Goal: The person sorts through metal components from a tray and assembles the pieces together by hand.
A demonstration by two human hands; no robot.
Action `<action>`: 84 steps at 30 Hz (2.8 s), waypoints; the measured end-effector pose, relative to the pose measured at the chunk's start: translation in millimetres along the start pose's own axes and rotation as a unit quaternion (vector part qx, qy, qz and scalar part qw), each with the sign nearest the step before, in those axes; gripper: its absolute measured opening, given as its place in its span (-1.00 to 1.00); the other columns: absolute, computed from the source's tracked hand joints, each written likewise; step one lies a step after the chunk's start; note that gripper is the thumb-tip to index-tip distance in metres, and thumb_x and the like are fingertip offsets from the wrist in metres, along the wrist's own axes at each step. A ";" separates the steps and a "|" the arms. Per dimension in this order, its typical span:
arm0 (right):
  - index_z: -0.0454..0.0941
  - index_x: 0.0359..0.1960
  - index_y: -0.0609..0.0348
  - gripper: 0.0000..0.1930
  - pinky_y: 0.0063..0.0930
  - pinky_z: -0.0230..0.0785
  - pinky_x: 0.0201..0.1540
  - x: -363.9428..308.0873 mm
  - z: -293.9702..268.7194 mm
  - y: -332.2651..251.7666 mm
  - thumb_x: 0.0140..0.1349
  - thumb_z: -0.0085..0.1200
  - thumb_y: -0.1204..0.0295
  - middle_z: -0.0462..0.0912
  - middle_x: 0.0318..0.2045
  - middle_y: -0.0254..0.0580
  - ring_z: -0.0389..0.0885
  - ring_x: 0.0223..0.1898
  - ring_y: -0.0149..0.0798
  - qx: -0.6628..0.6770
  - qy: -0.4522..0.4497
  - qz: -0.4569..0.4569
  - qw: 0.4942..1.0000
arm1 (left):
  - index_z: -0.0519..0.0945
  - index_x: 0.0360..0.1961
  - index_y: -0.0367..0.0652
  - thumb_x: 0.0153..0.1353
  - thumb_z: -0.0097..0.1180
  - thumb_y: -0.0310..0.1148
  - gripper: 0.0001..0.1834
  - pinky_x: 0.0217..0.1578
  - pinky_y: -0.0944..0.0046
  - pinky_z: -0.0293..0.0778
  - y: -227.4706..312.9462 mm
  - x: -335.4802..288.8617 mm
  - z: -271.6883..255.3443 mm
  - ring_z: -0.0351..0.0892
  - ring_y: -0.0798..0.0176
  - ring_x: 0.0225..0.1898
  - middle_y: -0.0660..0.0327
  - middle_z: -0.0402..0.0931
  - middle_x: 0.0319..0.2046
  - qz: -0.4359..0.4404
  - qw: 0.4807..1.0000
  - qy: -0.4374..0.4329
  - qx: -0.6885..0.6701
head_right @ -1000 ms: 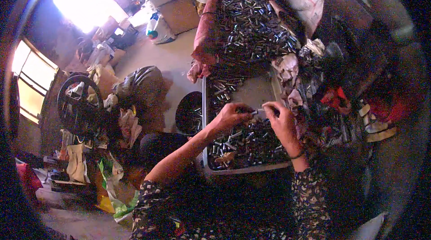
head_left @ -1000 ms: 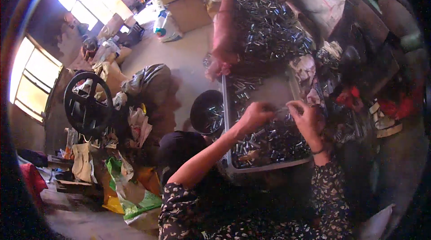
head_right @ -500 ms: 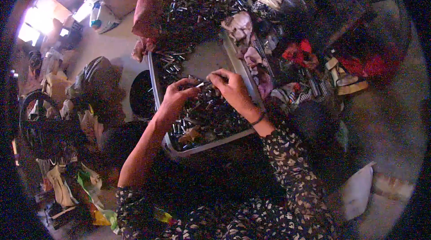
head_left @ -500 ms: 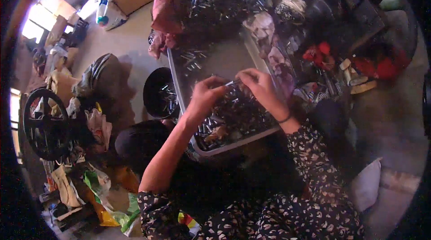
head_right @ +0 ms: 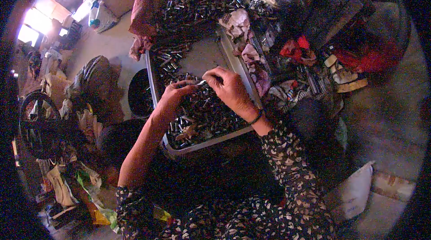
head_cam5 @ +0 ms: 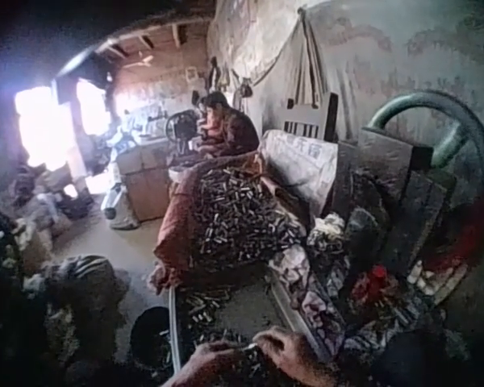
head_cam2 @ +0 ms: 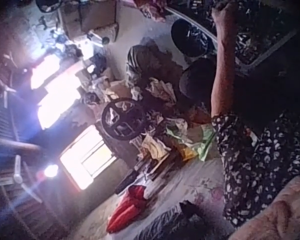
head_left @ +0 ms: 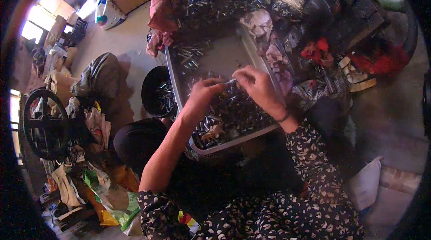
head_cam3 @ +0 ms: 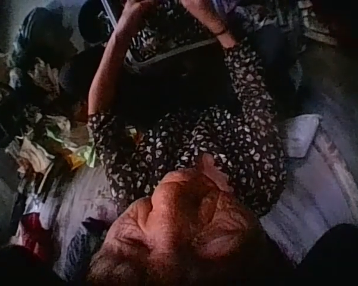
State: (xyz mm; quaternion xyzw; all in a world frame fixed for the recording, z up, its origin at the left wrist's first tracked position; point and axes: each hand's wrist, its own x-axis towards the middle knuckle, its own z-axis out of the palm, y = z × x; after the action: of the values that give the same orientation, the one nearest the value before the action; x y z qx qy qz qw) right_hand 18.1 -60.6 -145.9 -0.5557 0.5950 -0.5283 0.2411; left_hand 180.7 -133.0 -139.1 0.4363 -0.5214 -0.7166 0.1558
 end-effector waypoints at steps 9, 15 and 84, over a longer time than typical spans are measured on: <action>0.51 -0.42 0.27 -0.73 -0.63 0.26 -0.22 -3.7 -5.2 -22.5 0.06 0.03 0.26 0.55 -0.43 -0.34 0.44 -0.35 -0.50 0.180 -0.049 0.168 0.968 | 0.48 -0.32 -0.21 -0.01 0.10 -0.31 -0.75 -0.45 0.50 0.32 6.7 -14.7 -0.4 0.39 0.49 -0.48 0.32 0.45 -0.48 0.027 0.992 -0.099 -0.077; 0.52 -0.46 0.23 -0.69 -0.62 0.25 -0.23 -9.2 -5.4 -23.0 0.05 0.02 0.18 0.53 -0.46 -0.36 0.43 -0.37 -0.49 0.250 -0.075 0.228 0.938 | 0.48 -0.42 -0.21 0.00 0.10 -0.24 -0.76 -0.49 0.50 0.28 10.7 -24.3 4.0 0.33 0.52 -0.54 0.39 0.40 -0.55 0.075 0.992 -0.103 -0.020; 0.39 -0.17 0.29 -0.51 -0.45 0.24 -0.13 19.6 -427.6 -79.6 -0.06 0.09 0.16 0.52 -0.27 -0.08 0.47 -0.22 -0.19 -0.496 0.474 -0.097 0.721 | 0.51 -0.34 -0.30 0.00 0.03 -0.41 -0.79 -0.54 0.38 0.45 50.2 148.0 148.6 0.49 0.35 -0.50 0.19 0.50 -0.48 0.141 0.979 -0.146 0.006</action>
State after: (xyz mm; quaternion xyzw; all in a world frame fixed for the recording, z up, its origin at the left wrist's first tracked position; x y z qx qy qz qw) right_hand -328.5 89.7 70.6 -0.3273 0.7513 -0.3730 -0.4350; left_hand -32.4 -162.9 -152.1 0.2504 -0.5993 -0.7401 0.1744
